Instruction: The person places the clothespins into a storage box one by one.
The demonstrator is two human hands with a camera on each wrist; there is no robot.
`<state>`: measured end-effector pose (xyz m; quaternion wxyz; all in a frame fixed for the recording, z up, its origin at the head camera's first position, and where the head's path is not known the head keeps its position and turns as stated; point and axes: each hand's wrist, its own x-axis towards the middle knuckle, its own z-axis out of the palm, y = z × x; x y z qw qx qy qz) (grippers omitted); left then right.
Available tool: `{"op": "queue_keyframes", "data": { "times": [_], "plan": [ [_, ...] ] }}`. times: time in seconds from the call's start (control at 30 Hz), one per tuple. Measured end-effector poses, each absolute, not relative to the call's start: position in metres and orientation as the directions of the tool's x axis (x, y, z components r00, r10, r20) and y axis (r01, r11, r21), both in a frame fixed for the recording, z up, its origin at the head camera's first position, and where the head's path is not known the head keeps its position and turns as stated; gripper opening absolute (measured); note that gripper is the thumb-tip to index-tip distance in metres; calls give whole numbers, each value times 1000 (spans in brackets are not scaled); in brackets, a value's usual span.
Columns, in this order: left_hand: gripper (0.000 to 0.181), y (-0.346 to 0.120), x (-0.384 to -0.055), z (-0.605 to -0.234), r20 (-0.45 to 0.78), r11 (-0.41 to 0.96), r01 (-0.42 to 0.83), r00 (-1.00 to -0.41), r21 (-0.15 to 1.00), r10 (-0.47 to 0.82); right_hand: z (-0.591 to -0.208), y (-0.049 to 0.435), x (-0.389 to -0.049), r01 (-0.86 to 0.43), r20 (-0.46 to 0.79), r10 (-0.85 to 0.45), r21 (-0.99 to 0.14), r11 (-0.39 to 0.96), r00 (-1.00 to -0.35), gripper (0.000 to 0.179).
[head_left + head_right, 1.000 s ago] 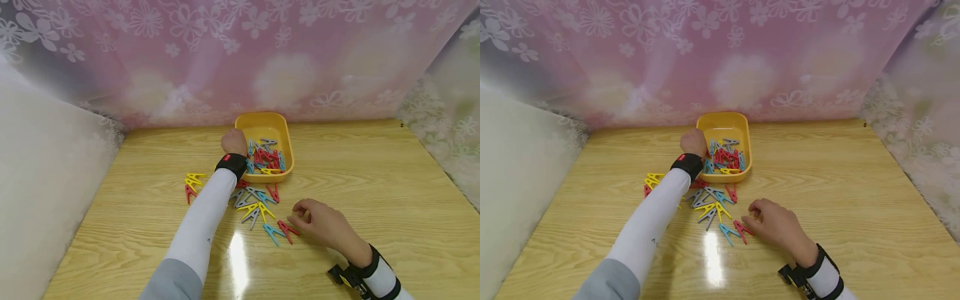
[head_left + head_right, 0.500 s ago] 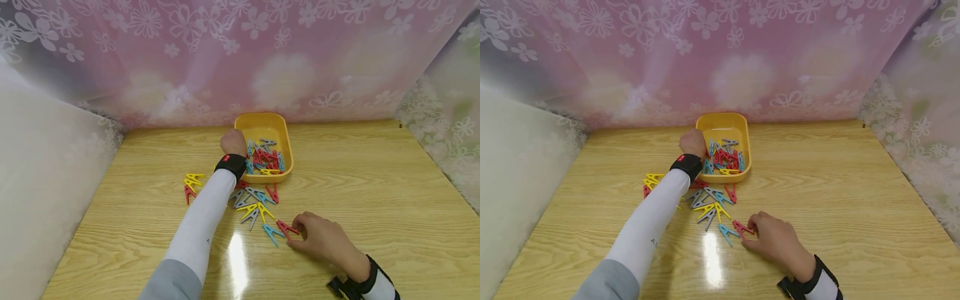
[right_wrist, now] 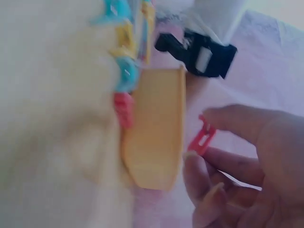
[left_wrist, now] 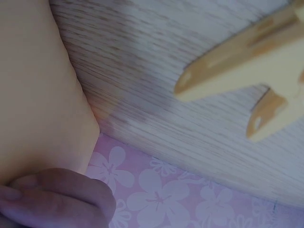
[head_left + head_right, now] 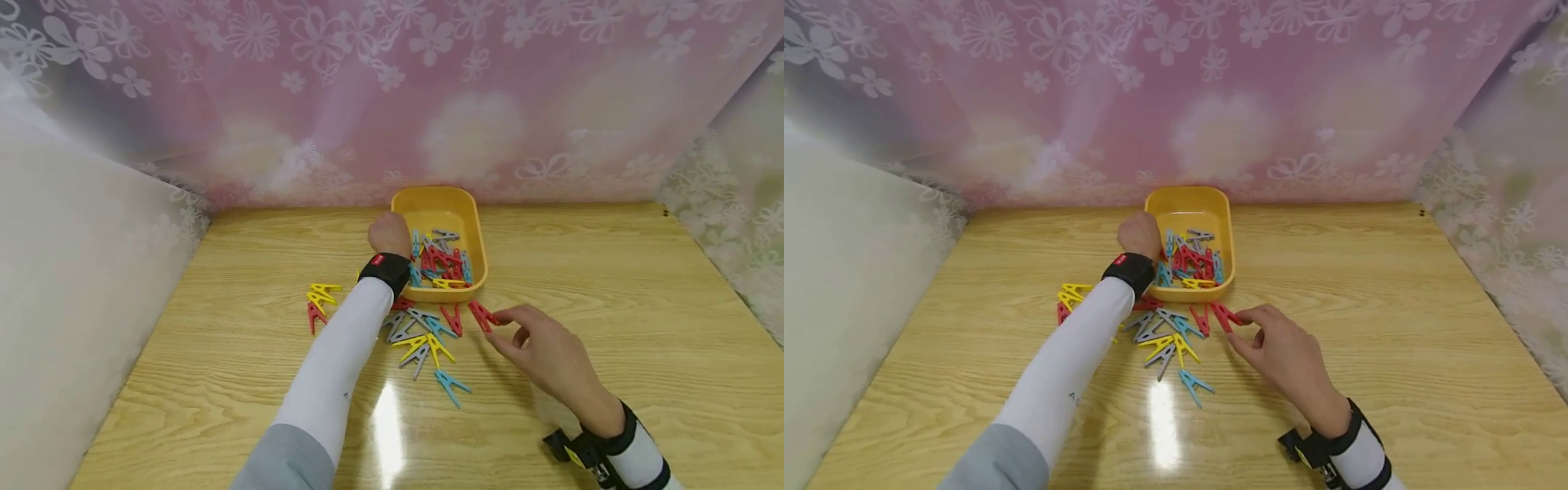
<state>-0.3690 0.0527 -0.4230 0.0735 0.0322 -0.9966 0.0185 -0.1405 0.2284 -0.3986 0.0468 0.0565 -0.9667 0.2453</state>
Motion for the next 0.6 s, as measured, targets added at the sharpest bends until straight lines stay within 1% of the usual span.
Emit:
{"op": "queue_keyframes", "data": {
  "times": [0.13,0.27,0.37,0.43,0.6],
  "plan": [
    [23,53,-367,-423,124,997,-72,-990,-42,-66,-392,230,-161,-159,232,-56,-457,875,-971,38],
    [25,55,-366,-425,99,996,-61,-994,-63,-55,-391,226,-179,-166,298,-25,-458,873,-954,38],
    [25,55,-366,-426,89,996,-58,-995,-66,-52,-391,220,-194,-172,325,-11,-471,865,-946,37],
    [23,55,-367,-425,100,997,-66,-993,-44,-62,-389,216,-207,-183,333,-10,-492,851,-943,38],
    [23,50,-371,-422,105,997,-69,-992,-27,-66,-383,207,-234,-192,303,-29,-522,831,-953,52]
  ]
}}
